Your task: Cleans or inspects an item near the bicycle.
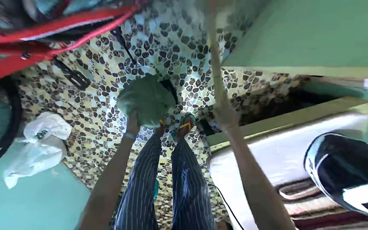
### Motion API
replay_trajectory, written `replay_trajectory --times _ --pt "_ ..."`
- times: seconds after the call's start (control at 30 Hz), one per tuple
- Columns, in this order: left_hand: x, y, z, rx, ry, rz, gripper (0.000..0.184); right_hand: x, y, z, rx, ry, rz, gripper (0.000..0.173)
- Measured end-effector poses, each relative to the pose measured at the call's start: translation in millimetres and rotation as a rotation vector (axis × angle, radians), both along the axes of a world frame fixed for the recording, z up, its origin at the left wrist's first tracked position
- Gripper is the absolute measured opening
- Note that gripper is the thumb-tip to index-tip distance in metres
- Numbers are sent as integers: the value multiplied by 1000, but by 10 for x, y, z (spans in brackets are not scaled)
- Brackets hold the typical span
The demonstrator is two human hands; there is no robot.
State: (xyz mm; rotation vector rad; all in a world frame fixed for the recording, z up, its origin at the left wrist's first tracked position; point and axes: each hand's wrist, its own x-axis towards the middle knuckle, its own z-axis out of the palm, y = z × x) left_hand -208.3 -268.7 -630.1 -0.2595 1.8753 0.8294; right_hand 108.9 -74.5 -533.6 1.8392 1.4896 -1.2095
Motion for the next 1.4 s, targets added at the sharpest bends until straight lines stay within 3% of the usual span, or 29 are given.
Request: replay_trajectory --times 0.1,0.23,0.37,0.43,0.47,0.57,0.73,0.87,0.97,1.07,1.13,1.23,1.33,1.4 --pt "48 -115 806 -41 109 -16 48 -72 -617 427 -176 17 111 73" --pt "-132 -242 1908 -212 276 -335 63 -12 -1375 1038 -390 29 143 67" --pt "-298 -186 3284 -336 408 -559 65 188 -1673 1910 -519 118 168 73" --pt "-351 -264 3679 -370 509 -504 64 370 -1717 2349 -532 106 208 71" --pt "-382 -360 3710 -407 509 -487 66 483 -1721 2558 -529 78 235 69" --pt "-533 -766 3400 -460 438 -716 56 857 -1691 3006 -411 -25 317 61" --pt "-680 -773 3641 -392 468 -578 47 1030 -1311 3297 -148 -58 239 70" --pt "-818 -910 3540 -492 444 -568 49 476 -803 2729 -105 62 -51 71" --pt "-873 -983 3459 -558 425 -624 53 -126 -843 2141 -136 212 -278 62" --pt "-917 -960 3561 -586 398 -667 55 -362 -1453 1749 -221 343 -148 61" --pt "-943 -842 3768 -556 394 -697 52 -374 -1855 1737 -238 411 -40 58" --pt "-855 -848 3918 -504 525 -621 47 -226 -2187 2256 -284 382 0 62" --pt "-826 -1322 3448 -602 308 -827 52 -204 -1928 3180 -432 142 197 68" --pt "-903 -1492 3214 -568 223 -730 47 -299 -1638 3471 -465 -5 358 68"
